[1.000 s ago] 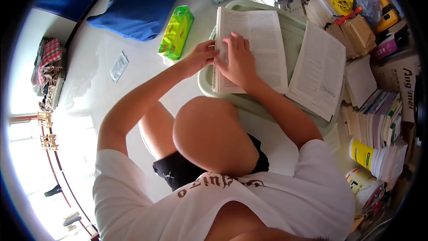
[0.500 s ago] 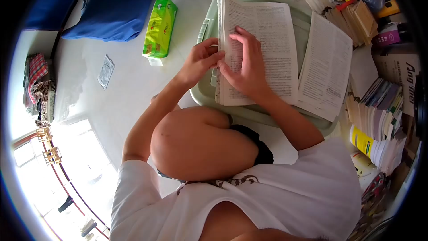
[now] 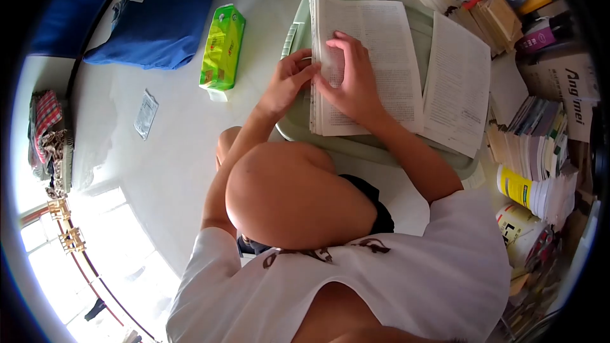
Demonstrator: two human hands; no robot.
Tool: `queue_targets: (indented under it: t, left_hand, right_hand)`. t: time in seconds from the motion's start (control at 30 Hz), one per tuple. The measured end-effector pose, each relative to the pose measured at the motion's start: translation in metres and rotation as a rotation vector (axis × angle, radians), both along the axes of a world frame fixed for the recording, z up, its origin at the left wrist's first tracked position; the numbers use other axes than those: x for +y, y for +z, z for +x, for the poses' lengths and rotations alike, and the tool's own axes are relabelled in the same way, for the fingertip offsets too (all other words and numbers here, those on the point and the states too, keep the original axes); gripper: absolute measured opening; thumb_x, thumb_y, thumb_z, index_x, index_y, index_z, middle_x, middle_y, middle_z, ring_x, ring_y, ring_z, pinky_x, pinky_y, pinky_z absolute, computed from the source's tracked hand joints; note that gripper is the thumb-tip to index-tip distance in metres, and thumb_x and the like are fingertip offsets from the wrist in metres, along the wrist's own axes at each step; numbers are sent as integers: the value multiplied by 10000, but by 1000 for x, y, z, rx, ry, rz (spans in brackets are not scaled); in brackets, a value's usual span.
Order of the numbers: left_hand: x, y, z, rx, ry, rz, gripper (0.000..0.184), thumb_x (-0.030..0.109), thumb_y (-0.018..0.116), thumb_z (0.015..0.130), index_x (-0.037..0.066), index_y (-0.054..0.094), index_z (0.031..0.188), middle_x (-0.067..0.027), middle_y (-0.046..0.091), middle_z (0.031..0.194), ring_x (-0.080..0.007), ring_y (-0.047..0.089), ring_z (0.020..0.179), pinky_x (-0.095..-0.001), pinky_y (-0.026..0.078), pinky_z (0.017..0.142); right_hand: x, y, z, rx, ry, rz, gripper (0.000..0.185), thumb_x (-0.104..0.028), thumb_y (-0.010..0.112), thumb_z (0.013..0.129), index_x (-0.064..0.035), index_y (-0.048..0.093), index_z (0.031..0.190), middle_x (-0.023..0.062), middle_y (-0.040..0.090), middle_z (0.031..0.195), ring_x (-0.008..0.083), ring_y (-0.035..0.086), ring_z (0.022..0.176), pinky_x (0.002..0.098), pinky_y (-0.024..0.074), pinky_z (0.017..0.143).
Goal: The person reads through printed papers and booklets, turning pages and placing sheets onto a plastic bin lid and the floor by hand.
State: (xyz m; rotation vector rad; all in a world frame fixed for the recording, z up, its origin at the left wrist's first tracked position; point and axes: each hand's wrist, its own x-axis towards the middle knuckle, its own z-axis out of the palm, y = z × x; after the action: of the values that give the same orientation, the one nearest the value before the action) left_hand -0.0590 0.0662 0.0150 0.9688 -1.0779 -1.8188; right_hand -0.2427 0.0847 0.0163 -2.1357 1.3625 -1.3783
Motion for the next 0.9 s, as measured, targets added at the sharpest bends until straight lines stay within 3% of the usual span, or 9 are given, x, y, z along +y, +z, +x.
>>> queue_targets:
  t: [0.1,0.4,0.5,0.57,0.6,0.67,0.8,0.83,0.9]
  left_hand:
    - [2,-2,1,-2,-18,-6,519,135,682,991,-57,474,1426,-53,674,1153,-90,620,1009,-239,501,863]
    - [8,-4,-7,-163,97,-142,531,163,683,987,-114,491,1397,-127,681,1183,-150,638,1065,-300,521,926]
    - [3,-16,-7,-151,101,-208,477,155,696,966,-112,539,1329,-151,704,1155,-166,660,1041,-305,537,901]
    - [2,-15,-7,-102,64,-197,473,165,711,958,-113,547,1302,-153,710,1133,-173,667,1022,-313,542,897]
    - [4,-16,-7,-96,61,-193,473,165,711,958,-113,547,1302,-153,710,1133,-173,667,1022,-313,542,897]
    - [3,-17,-9,-97,73,-193,442,160,700,969,-100,559,1297,-124,700,1149,-154,653,1021,-305,537,902]
    - [0,-24,-10,-64,73,-202,459,176,725,951,-102,557,1276,-160,707,1134,-184,670,1033,-317,544,903]
    - [2,-24,-10,-84,87,-204,453,178,725,954,-101,559,1270,-159,706,1139,-184,669,1036,-317,545,901]
    - [2,-18,-10,-121,92,-221,435,176,725,958,-92,565,1260,-151,706,1144,-183,669,1038,-314,546,890]
  right_hand:
    - [1,2,0,-2,22,24,651,-204,809,752,-60,501,1307,221,509,1393,428,515,1232,515,426,1044]
    - [3,1,1,-44,70,128,679,-182,795,764,-63,480,1354,225,499,1406,430,484,1289,504,409,1084]
    - [5,8,2,-6,53,116,656,-160,788,772,-55,495,1350,213,536,1361,402,541,1244,477,466,1034]
    - [5,13,-5,-206,89,381,586,-130,773,813,-47,515,1333,184,578,1322,308,610,1178,414,537,940]
    - [4,9,-10,-201,84,385,586,-130,773,813,-47,515,1333,184,578,1322,308,610,1178,414,537,940]
    - [-5,-6,-20,-479,165,488,512,-95,752,854,-38,533,1314,162,598,1312,212,650,1095,344,566,867]
    - [-4,-14,-27,-369,82,464,336,-80,743,874,1,581,1157,132,659,1216,171,673,1014,300,556,864]
    - [-2,-14,-25,-386,87,390,226,-70,728,892,15,567,1026,113,679,1143,148,660,969,291,549,853]
    - [2,-4,-28,-423,80,439,201,-69,713,907,12,551,992,98,672,1095,130,634,926,291,536,813]
